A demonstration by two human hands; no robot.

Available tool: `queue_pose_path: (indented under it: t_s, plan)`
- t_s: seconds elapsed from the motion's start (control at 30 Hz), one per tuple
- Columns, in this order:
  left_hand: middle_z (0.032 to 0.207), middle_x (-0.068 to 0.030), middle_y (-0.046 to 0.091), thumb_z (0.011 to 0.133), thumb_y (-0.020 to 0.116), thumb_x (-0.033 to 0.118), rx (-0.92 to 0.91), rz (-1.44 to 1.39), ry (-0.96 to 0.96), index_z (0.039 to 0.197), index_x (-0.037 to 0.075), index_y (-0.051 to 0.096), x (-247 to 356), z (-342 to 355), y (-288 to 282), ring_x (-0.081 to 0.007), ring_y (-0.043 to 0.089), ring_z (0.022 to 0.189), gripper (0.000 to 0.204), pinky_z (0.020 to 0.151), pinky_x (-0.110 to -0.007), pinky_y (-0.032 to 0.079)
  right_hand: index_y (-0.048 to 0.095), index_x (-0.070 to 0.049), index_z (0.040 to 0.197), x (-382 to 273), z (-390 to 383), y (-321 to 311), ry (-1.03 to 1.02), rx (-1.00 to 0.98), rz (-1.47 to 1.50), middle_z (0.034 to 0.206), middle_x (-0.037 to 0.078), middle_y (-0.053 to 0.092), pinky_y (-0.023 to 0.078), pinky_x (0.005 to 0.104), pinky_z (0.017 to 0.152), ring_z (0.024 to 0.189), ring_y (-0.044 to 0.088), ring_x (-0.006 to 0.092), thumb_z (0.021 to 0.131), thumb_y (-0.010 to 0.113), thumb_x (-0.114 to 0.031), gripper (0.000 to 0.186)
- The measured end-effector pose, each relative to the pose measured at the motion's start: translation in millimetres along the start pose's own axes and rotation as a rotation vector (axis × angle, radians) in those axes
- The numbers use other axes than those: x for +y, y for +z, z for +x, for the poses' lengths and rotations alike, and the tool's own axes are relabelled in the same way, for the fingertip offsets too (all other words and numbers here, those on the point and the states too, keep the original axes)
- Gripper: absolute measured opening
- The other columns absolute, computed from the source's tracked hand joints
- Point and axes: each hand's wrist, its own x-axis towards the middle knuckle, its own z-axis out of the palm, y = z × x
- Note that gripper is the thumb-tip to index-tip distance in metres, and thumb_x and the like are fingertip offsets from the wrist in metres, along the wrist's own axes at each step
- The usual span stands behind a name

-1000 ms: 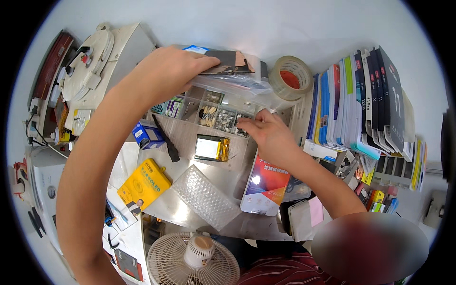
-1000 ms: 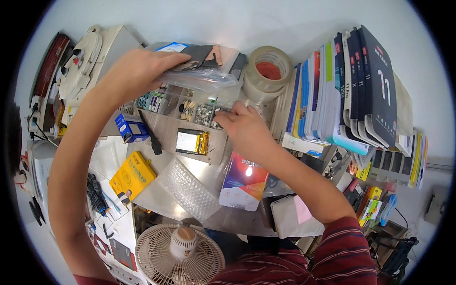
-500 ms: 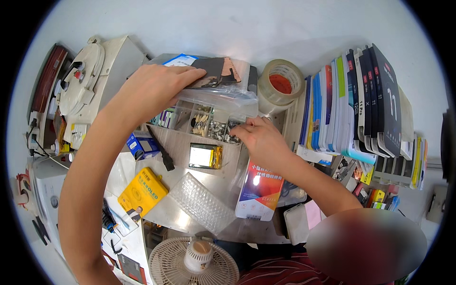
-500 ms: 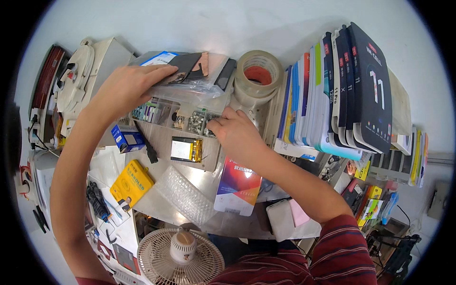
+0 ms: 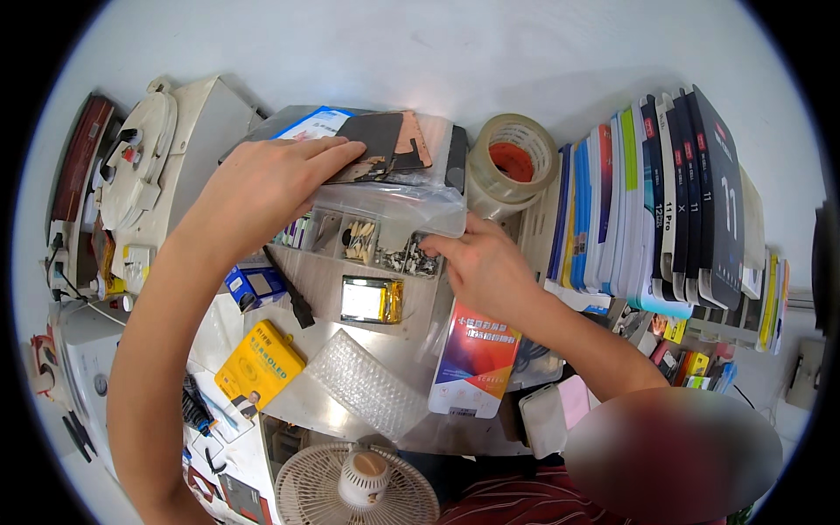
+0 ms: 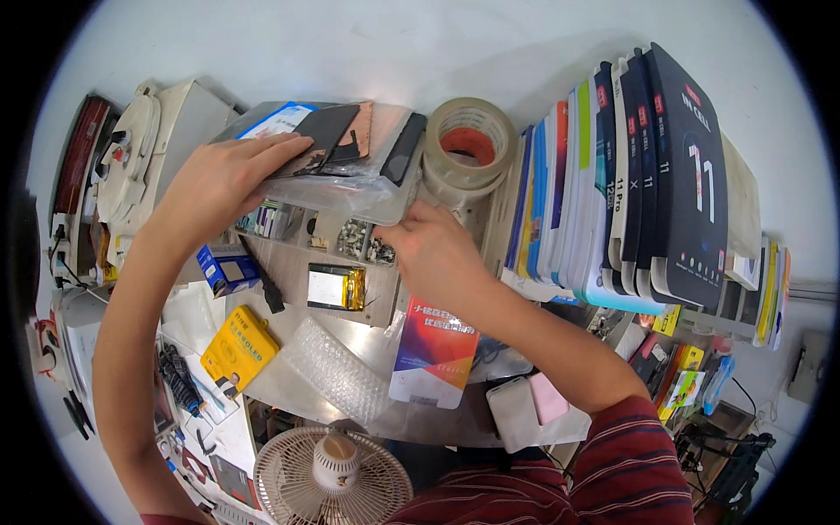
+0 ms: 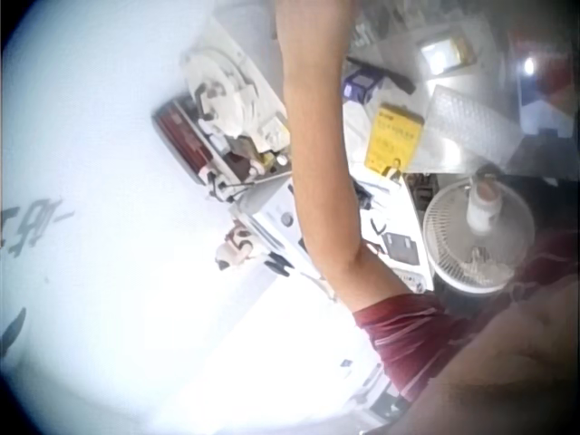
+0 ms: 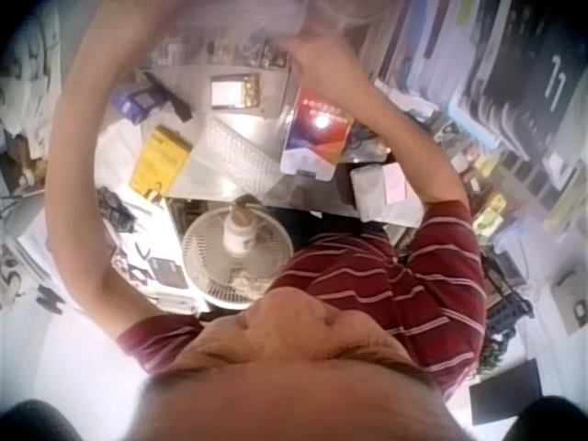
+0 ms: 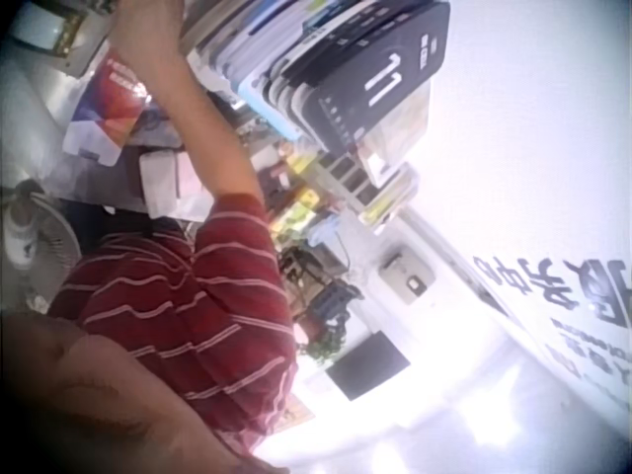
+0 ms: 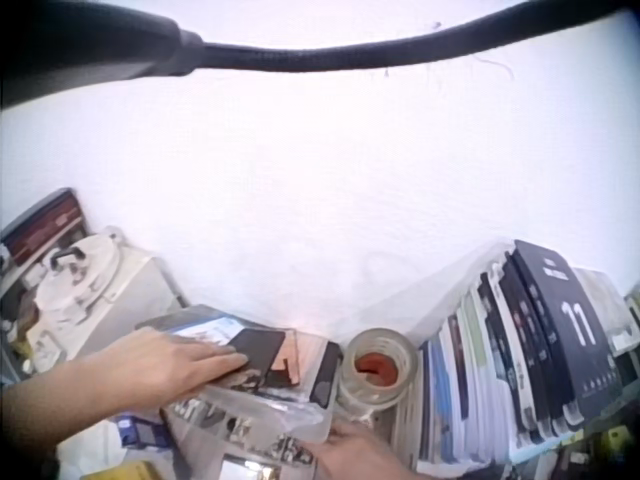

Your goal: The person tests an LED strip by connecting it to a power source and using a multimeter to check continuity. They also handle a small cylindrical component and a UV light, then retrieve a small part from a storage box.

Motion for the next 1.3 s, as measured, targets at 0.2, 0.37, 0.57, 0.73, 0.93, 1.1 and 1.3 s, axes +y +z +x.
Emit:
queue_pose_path:
  t_s: [0.2, 0.37, 0.57, 0.73, 0.93, 1.1, 1.3]
  plan:
    - [0.137, -0.0101, 0.067, 0.075, 0.076, 0.0, -0.034, 0.024, -0.043, 0.143, 0.013, 0.056, 1, 1, 2, -0.0336, 0.068, 0.115, 0.072, 0.093, -0.043, 0.058, 0.069, -0.006, 0.113, 0, 1, 0, -0.07, -0.128, -0.017, 0.104, 0.008, 0.077, 0.049, 0.0452, 0.101, 0.11, 0.066, 0.0317, 0.077, 0.067, 0.0, 0.036]
    - [0.14, -0.0105, 0.066, 0.073, 0.077, -0.002, -0.046, 0.027, -0.05, 0.145, 0.013, 0.056, 0, 0, 3, -0.0331, 0.068, 0.118, 0.076, 0.097, -0.042, 0.058, 0.07, -0.007, 0.119, 8, 4, 3, -0.095, -0.022, -0.123, 0.118, 0.014, 0.073, 0.049, 0.0457, 0.1, 0.112, 0.065, 0.0342, 0.079, 0.065, 0.0, 0.041]
    - [0.142, -0.0108, 0.065, 0.07, 0.079, -0.004, -0.036, 0.018, -0.056, 0.146, 0.013, 0.055, 4, 0, 2, -0.0337, 0.067, 0.122, 0.081, 0.101, -0.042, 0.057, 0.069, -0.002, 0.117, 13, 5, 2, -0.118, 0.079, -0.052, 0.1, 0.007, 0.074, 0.049, 0.0426, 0.096, 0.111, 0.063, 0.0297, 0.077, 0.062, -0.001, 0.04]
    - [0.143, -0.0111, 0.065, 0.069, 0.079, -0.004, -0.045, 0.02, -0.057, 0.147, 0.013, 0.055, 5, 1, 1, -0.034, 0.066, 0.122, 0.083, 0.102, -0.042, 0.056, 0.069, -0.001, 0.115, 15, 6, 3, -0.14, 0.103, -0.049, 0.103, 0.009, 0.074, 0.05, 0.0431, 0.095, 0.11, 0.063, 0.0303, 0.077, 0.063, 0.0, 0.039]
    - [0.143, -0.011, 0.064, 0.068, 0.08, -0.005, -0.045, 0.015, -0.06, 0.147, 0.013, 0.055, 5, 1, 1, -0.0342, 0.066, 0.123, 0.084, 0.103, -0.042, 0.056, 0.068, 0.0, 0.116, 11, 3, 5, -0.185, 0.08, -0.058, 0.106, 0.013, 0.073, 0.05, 0.044, 0.097, 0.109, 0.063, 0.0331, 0.076, 0.065, -0.002, 0.04]
    - [0.143, -0.0112, 0.064, 0.068, 0.08, -0.005, -0.045, 0.022, -0.056, 0.147, 0.013, 0.055, 5, 0, 2, -0.0343, 0.066, 0.123, 0.085, 0.103, -0.042, 0.056, 0.07, -0.002, 0.11, 9, 1, 12, -0.147, 0.091, -0.08, 0.102, 0.013, 0.072, 0.052, 0.0426, 0.094, 0.105, 0.064, 0.0313, 0.075, 0.066, -0.005, 0.035]
    - [0.142, -0.0112, 0.065, 0.069, 0.079, -0.005, -0.039, 0.017, -0.052, 0.147, 0.012, 0.055, 5, -1, 2, -0.0347, 0.066, 0.121, 0.083, 0.102, -0.043, 0.056, 0.073, -0.006, 0.097, -1, 10, 20, -0.013, 0.062, -0.278, 0.092, 0.013, 0.072, 0.059, 0.0408, 0.079, 0.092, 0.07, 0.0308, 0.083, 0.074, -0.014, 0.016]
